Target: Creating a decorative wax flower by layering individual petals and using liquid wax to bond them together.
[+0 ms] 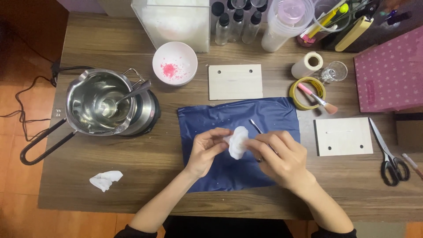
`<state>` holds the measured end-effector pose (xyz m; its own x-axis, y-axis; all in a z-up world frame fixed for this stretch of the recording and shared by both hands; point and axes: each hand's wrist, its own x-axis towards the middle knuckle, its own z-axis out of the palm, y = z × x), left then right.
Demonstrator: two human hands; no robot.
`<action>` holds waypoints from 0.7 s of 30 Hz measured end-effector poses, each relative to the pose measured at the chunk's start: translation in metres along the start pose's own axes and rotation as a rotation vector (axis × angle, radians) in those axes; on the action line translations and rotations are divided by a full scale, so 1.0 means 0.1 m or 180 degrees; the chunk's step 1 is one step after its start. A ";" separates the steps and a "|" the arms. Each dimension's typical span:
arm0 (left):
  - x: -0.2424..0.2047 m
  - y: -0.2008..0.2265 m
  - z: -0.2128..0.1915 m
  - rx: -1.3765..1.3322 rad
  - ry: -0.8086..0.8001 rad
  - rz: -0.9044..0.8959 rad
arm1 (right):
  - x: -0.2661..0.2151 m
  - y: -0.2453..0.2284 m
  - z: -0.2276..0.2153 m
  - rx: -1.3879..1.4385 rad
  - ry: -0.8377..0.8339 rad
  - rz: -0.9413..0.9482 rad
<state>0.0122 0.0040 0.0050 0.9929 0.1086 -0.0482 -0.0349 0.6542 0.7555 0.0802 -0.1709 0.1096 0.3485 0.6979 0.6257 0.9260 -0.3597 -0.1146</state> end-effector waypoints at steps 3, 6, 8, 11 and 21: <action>0.00 -0.01 0.00 -0.0013 0.0008 -0.0049 | -0.06 -0.01 0.02 -0.0005 -0.0007 0.0063; -0.01 -0.14 -0.08 0.0020 0.0075 -0.0043 | -0.05 -0.02 0.03 -0.0002 0.0051 0.0059; 0.00 -0.12 -0.06 -0.0018 0.0084 -0.0086 | -0.03 -0.03 0.04 0.0100 0.0082 0.0087; 0.00 -0.08 -0.05 -0.0232 0.0079 -0.0226 | 0.02 -0.02 0.00 0.0287 0.0121 0.0184; 0.05 0.31 0.22 -0.1146 0.0210 -0.0567 | 0.03 -0.03 -0.04 0.0454 0.0347 0.0391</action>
<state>0.0189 0.0083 0.0423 0.9780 0.0100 -0.2083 0.0879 0.8861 0.4551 0.0783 -0.1703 0.1146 0.4495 0.5802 0.6792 0.8914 -0.3413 -0.2984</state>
